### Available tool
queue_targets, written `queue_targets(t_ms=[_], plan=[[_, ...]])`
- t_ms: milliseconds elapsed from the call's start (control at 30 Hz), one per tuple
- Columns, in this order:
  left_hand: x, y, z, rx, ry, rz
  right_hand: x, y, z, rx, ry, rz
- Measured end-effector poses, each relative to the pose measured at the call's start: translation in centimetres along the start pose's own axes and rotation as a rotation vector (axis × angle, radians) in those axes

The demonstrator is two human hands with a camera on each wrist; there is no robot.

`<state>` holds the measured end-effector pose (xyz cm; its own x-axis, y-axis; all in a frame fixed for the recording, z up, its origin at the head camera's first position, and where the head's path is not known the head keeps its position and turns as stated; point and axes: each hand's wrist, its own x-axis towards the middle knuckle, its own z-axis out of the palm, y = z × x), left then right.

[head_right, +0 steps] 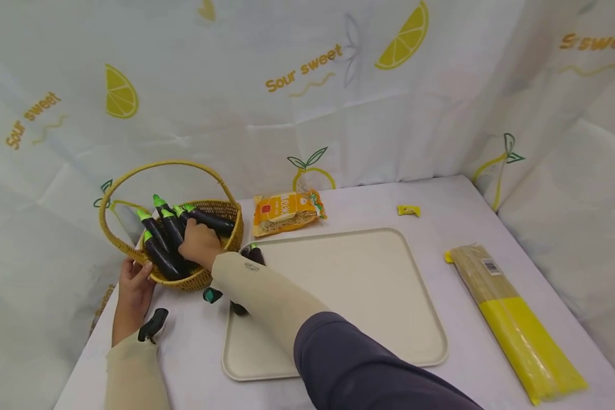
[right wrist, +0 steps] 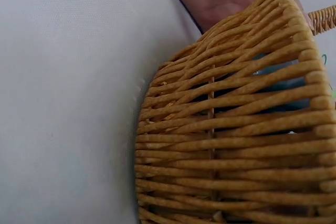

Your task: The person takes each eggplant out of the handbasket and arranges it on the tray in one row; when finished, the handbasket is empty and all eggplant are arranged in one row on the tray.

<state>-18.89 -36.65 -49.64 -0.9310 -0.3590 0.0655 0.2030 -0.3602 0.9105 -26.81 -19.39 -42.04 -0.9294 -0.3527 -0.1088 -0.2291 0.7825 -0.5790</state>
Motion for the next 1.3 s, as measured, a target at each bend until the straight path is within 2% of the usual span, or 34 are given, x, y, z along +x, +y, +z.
queue_targets(t_ms=[167,233,367,533,667,800,900,1100,1300], plan=[[0.1,0.2,0.1,0.011,0.006,0.004,0.2,-0.4,0.6,-0.064,-0.052,-0.003],[0.0,0.2,0.2,0.017,0.005,0.001,0.3,-0.6,0.8,-0.069,-0.036,-0.005],[-0.1,0.2,0.2,0.026,0.003,-0.003,0.1,-0.4,0.6,-0.011,0.008,-0.036],[0.0,0.2,0.4,0.027,-0.002,0.000,-0.8,0.3,-1.8,0.105,0.050,-0.098],[0.2,0.2,0.5,0.027,0.010,0.006,-2.0,1.5,-4.1,0.204,0.048,-0.158],[0.1,0.2,0.5,0.022,0.032,-0.009,-3.9,4.0,-5.9,0.304,0.023,-0.204],[0.1,0.3,0.4,0.017,0.023,-0.021,-5.5,6.3,-7.2,0.367,0.003,-0.200],[0.3,0.3,0.4,0.011,0.022,-0.009,-8.4,10.9,-8.8,0.465,-0.066,-0.129],[0.1,0.3,0.3,0.001,0.023,-0.011,-11.1,15.4,-9.1,0.500,-0.040,-0.026]])
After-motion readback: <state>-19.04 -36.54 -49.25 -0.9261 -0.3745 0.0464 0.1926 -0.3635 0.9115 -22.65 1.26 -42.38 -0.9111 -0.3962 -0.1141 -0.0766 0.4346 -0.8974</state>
